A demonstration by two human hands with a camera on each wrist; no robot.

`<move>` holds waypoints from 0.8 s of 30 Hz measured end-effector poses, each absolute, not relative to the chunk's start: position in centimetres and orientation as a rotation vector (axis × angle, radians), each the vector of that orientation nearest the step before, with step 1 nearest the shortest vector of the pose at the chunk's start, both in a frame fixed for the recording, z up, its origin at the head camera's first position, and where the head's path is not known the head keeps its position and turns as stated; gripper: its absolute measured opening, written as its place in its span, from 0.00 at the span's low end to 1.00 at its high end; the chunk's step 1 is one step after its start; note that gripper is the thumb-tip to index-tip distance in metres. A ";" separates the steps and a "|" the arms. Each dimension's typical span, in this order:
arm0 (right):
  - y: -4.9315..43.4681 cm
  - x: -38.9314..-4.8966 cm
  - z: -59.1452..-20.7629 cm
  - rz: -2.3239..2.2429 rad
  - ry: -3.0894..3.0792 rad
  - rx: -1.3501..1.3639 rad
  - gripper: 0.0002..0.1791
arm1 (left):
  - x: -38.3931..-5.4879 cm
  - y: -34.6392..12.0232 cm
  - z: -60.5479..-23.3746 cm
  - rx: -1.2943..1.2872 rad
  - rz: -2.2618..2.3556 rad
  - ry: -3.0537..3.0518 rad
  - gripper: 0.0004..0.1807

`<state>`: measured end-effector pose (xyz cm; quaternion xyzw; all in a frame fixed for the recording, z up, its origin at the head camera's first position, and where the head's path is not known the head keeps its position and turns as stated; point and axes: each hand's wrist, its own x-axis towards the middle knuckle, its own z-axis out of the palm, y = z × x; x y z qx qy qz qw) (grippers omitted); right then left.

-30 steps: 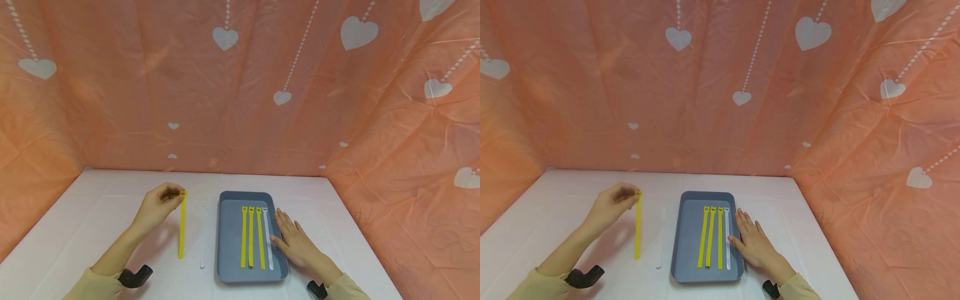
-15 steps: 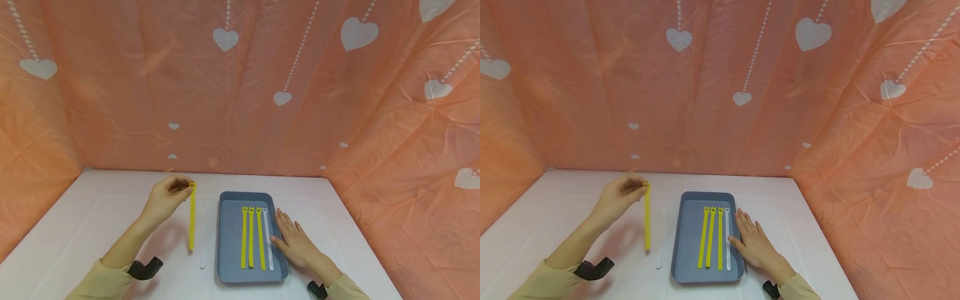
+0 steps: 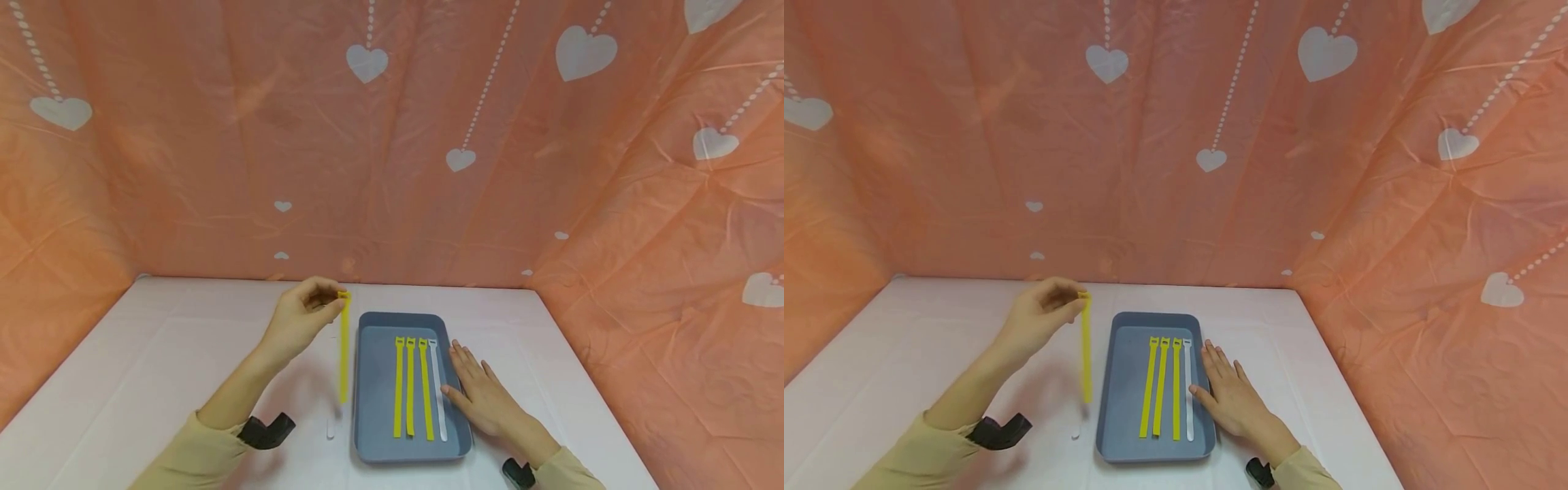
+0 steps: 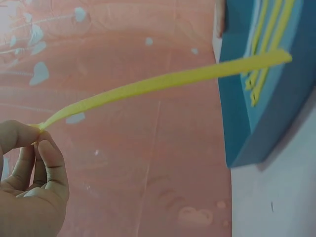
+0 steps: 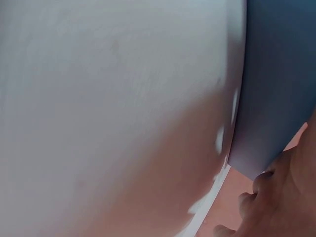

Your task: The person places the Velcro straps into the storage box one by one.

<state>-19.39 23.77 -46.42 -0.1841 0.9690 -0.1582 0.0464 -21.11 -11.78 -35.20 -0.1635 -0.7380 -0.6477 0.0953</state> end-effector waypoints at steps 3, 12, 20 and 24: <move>23.8 -19.4 -46.4 -0.481 2.957 -0.563 0.44 | -21.2 -10.8 -35.2 -0.511 -1.944 -2.182 0.10; 23.9 -19.5 -46.5 -0.471 2.955 -0.564 0.45 | -21.4 -8.1 -36.0 -0.585 -2.007 -2.173 0.10; 23.9 -19.4 -46.5 -0.485 2.962 -0.562 0.45 | -21.5 -6.4 -37.7 -0.570 -2.046 -2.210 0.09; 23.9 -19.5 -46.5 -0.482 2.967 -0.563 0.45 | -21.8 -6.0 -38.6 -0.521 -2.073 -2.250 0.09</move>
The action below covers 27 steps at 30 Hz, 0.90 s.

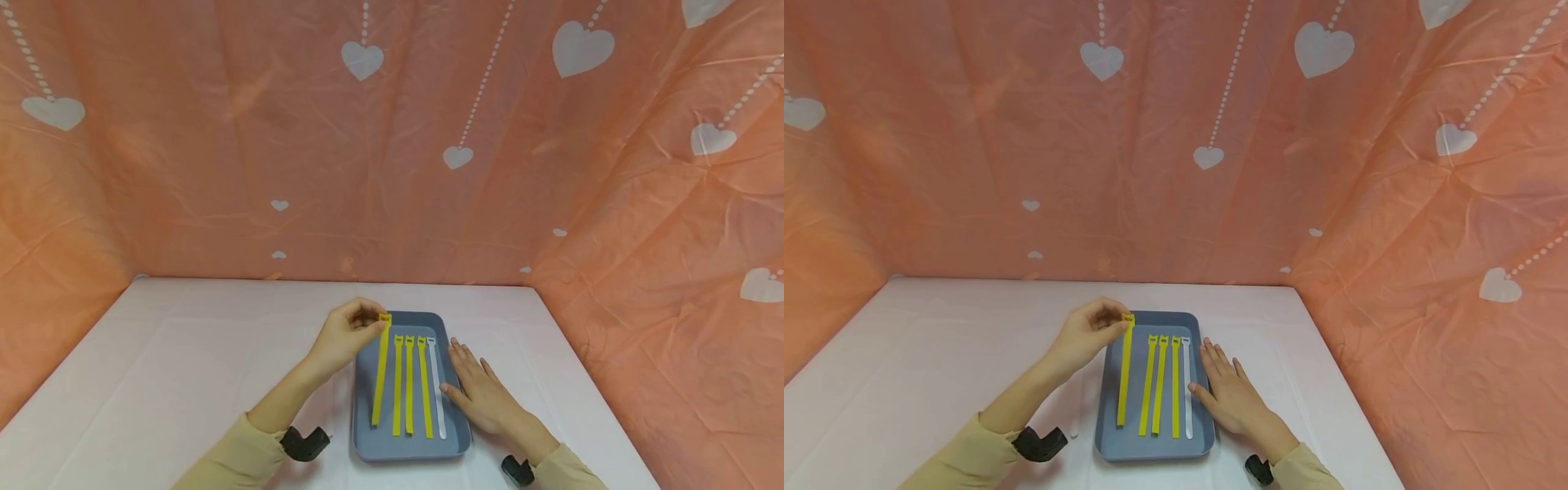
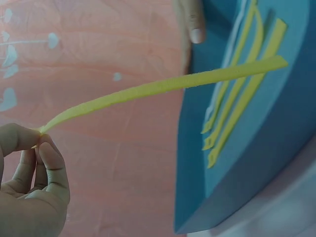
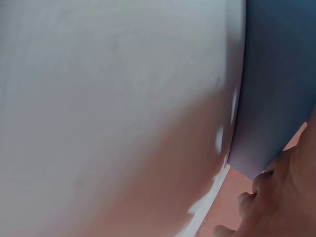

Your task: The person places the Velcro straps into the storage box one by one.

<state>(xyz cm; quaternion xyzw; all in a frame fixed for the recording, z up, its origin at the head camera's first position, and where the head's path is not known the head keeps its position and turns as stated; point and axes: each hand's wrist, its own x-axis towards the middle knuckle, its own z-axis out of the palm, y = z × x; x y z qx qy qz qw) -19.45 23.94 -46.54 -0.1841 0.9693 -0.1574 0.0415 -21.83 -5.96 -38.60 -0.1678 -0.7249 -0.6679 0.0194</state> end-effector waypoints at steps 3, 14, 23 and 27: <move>23.9 -19.5 -46.6 -0.485 2.967 -0.563 0.45 | -22.1 -5.7 -39.3 -0.499 -2.077 -2.277 0.09; 23.9 -19.5 -46.6 -0.478 2.966 -0.560 0.45 | -23.5 -5.3 -41.1 -0.454 -2.022 -2.377 0.09; 23.9 -19.6 -46.6 -0.476 2.959 -0.561 0.45 | -24.8 -5.3 -42.4 -0.505 -1.914 -2.474 0.07; 23.9 -19.6 -46.6 -0.476 2.957 -0.553 0.45 | -25.3 -5.2 -42.9 -0.513 -1.870 -2.508 0.07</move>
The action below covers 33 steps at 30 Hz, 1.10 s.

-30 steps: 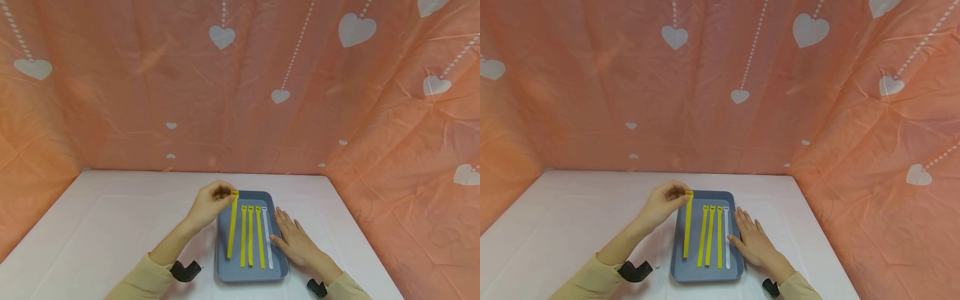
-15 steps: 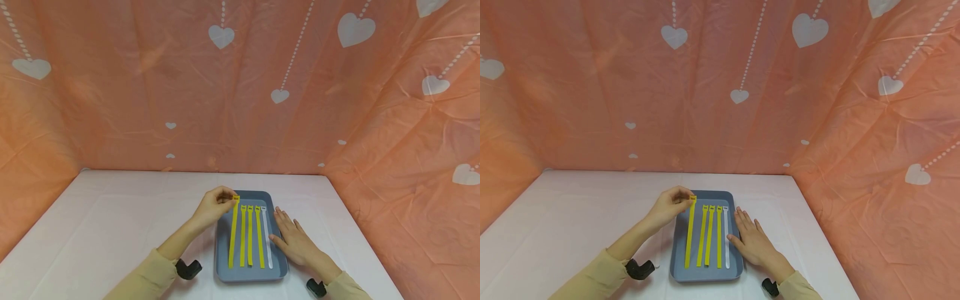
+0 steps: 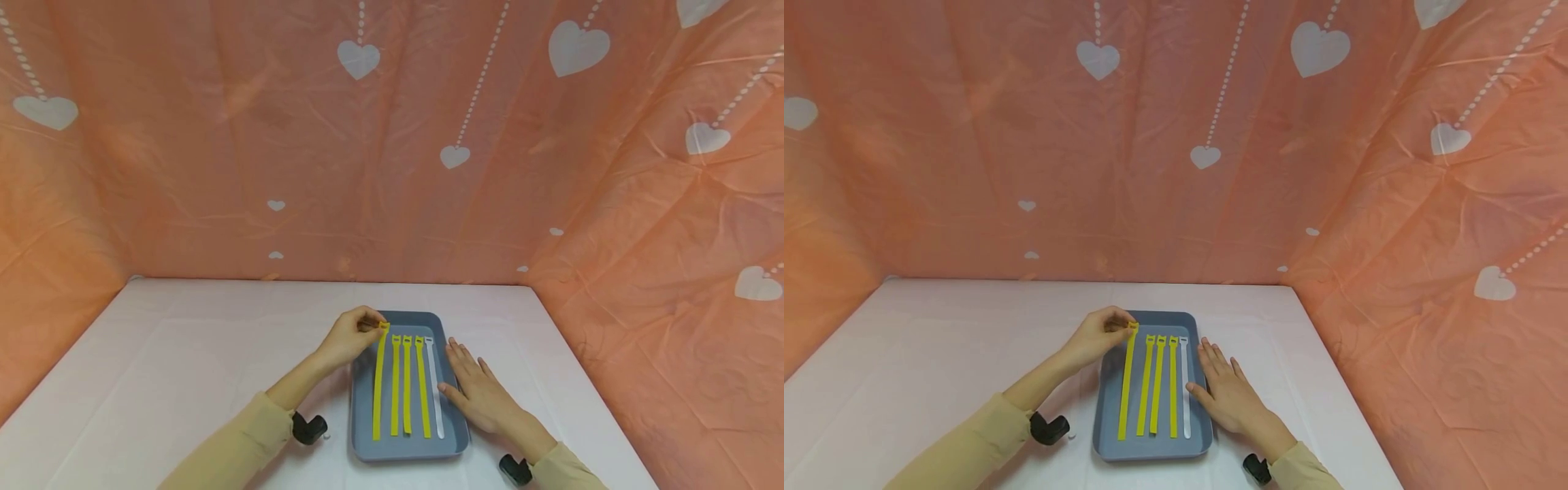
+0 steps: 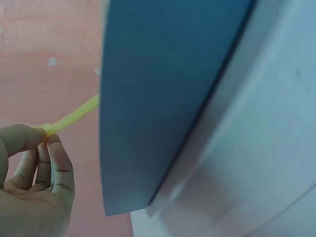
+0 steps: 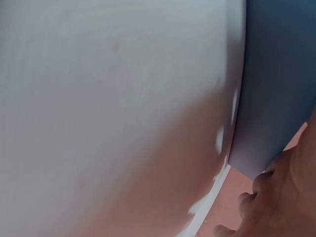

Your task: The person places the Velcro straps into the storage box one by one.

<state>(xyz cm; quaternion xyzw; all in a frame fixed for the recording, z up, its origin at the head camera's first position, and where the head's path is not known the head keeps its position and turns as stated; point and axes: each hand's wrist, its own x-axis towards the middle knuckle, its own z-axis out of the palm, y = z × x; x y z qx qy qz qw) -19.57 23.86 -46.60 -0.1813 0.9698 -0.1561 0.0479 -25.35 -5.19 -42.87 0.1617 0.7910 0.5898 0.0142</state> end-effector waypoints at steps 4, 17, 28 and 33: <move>23.8 -19.5 -46.7 -0.474 2.956 -0.548 0.45 | -25.7 -5.1 -43.2 0.494 1.778 2.500 0.07; 23.8 -19.5 -46.6 -0.475 2.958 -0.555 0.45 | -27.2 -4.9 -44.6 0.606 1.568 2.658 0.06; 23.8 -19.5 -46.6 -0.481 2.951 -0.546 0.45 | -28.1 -4.6 -45.1 0.777 1.352 2.762 0.06; 23.8 -19.4 -46.5 -0.483 2.950 -0.543 0.45 | -28.2 -4.3 -45.1 0.795 1.230 2.824 0.06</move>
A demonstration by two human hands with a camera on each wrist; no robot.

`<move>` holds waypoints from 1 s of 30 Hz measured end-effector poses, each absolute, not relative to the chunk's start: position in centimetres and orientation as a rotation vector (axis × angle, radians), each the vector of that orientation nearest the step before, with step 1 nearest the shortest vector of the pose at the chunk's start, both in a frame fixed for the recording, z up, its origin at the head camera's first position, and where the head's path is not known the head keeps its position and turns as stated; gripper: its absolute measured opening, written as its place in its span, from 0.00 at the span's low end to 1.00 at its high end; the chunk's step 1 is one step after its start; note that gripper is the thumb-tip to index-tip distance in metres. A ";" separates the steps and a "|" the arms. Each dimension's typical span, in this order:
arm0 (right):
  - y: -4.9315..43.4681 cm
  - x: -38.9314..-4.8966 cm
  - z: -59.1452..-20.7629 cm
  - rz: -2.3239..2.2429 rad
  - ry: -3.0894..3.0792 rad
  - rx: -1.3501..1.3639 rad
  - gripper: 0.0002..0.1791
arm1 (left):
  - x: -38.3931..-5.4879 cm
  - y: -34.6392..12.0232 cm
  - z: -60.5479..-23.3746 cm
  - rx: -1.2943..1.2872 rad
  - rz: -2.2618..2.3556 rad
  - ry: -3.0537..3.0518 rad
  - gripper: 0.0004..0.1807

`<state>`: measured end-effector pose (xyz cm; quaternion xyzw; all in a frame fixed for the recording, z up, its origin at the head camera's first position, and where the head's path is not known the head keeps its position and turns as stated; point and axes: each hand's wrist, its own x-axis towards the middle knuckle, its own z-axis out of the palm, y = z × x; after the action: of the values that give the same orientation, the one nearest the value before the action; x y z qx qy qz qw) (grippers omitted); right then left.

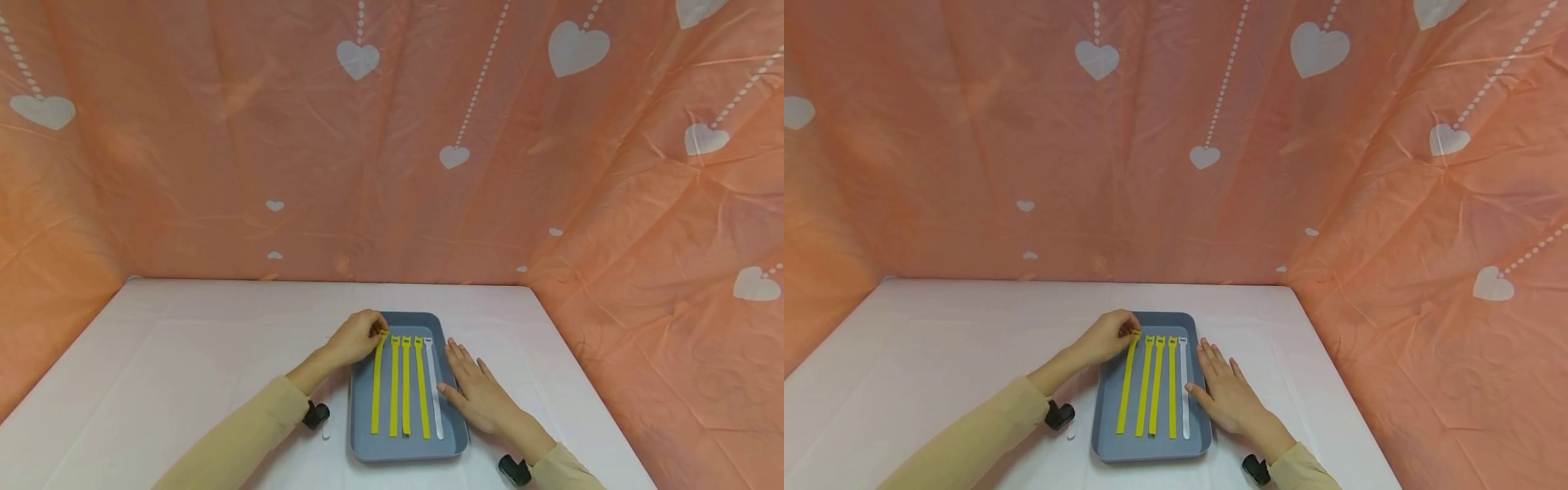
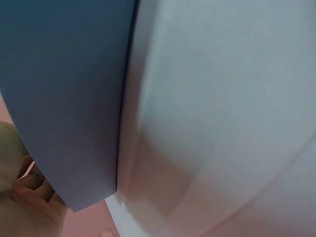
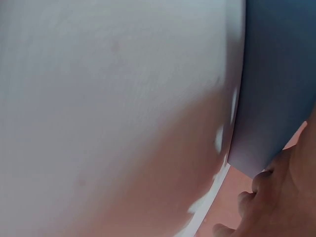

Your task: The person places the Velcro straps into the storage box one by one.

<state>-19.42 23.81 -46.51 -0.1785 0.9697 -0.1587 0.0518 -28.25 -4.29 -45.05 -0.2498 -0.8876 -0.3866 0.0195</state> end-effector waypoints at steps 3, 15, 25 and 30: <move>23.8 -19.4 -46.5 -0.485 2.951 -0.546 0.45 | -28.3 -4.2 -45.1 -0.796 -1.129 -2.754 0.06; 23.9 -19.4 -46.5 -0.482 2.946 -0.545 0.45 | -28.7 -3.6 -45.8 -0.768 -0.844 -2.751 0.05; 23.9 -19.5 -46.4 -0.478 2.949 -0.553 0.45 | -29.0 -3.5 -46.1 -0.769 -0.758 -2.755 0.05; 23.9 -19.4 -46.4 -0.482 2.943 -0.551 0.45 | -29.1 -3.4 -46.3 -0.766 -0.722 -2.775 0.05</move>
<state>-19.42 23.86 -46.38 -0.1813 0.9690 -0.1588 0.0543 -29.11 -3.40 -46.27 -0.2570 -0.9315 -0.2424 0.0867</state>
